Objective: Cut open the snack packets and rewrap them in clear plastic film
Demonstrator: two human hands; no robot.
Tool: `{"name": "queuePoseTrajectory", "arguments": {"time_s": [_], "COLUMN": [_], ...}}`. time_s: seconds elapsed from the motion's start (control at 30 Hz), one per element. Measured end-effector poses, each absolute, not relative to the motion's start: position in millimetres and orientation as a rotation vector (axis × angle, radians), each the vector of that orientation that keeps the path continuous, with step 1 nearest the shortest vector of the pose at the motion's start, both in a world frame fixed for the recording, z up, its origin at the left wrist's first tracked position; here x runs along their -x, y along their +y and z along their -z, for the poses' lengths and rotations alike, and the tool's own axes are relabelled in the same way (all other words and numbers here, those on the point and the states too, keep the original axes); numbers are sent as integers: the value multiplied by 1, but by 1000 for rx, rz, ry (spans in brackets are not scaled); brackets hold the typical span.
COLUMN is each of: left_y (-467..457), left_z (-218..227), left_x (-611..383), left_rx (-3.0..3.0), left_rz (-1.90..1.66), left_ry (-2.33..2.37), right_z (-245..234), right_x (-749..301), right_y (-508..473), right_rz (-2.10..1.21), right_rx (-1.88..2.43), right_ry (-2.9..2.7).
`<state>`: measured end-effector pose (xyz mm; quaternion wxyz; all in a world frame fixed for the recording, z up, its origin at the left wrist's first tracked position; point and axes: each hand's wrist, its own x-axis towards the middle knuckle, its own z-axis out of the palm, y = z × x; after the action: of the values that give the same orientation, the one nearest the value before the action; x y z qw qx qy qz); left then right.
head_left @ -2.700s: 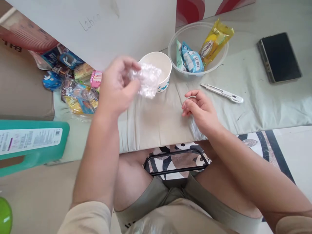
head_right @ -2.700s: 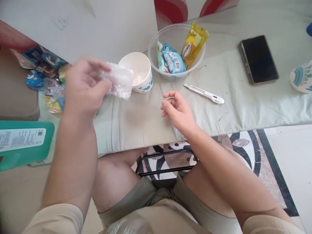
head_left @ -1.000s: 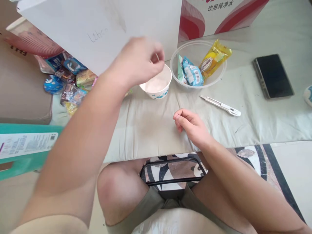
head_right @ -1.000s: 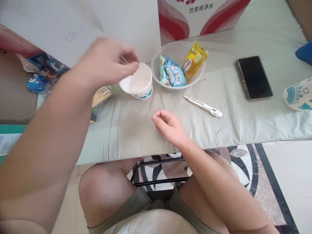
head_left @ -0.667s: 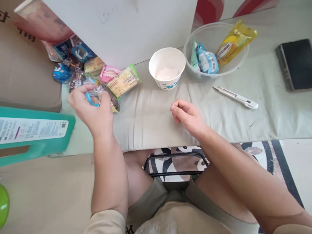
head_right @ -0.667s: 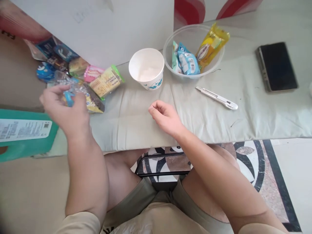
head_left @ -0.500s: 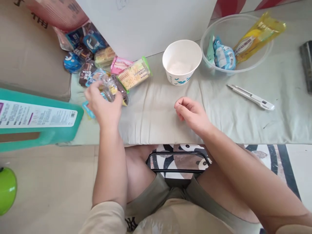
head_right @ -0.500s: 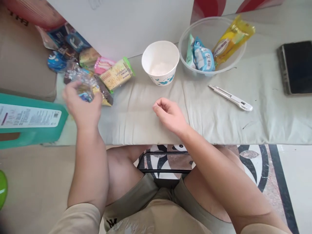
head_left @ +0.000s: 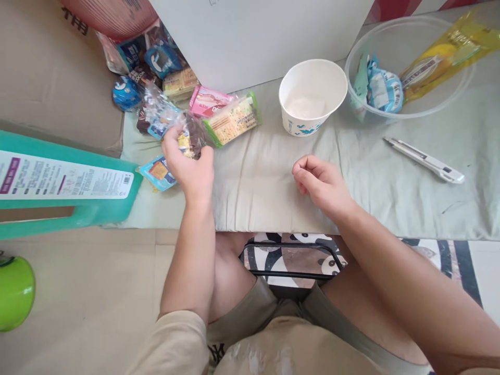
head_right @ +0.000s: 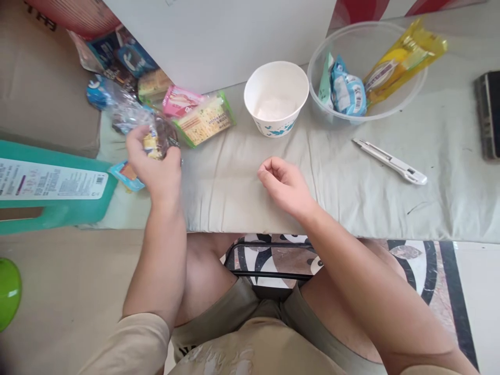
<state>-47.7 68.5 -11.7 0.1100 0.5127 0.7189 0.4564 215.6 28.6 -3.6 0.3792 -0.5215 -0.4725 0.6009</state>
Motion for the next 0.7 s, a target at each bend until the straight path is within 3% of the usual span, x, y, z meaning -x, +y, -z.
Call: {"name": "queuePoseTrajectory", "arguments": {"time_s": [0.2, 0.3, 0.4, 0.53, 0.7], "left_y": [49, 38, 31, 31, 37], "left_z": [-34, -44, -28, 6, 19], "left_x": [15, -9, -28, -39, -51], "left_rx": [-1510, -1381, -1130, -1026, -1021], "left_rz": [-1956, -1695, -1328, -1010, -1014], "left_ry": [1851, 1355, 1041, 901, 972], "right_z": [5, 7, 9, 7, 9], "right_x": [-220, -227, -234, -241, -247], "right_y": [27, 27, 26, 26, 24], "right_rz": [-1536, -1580, -1664, -1714, -1513], "right_rx": [1286, 1229, 1126, 961, 1112], "right_ry": [-1214, -1097, -915, -809, -951]}}
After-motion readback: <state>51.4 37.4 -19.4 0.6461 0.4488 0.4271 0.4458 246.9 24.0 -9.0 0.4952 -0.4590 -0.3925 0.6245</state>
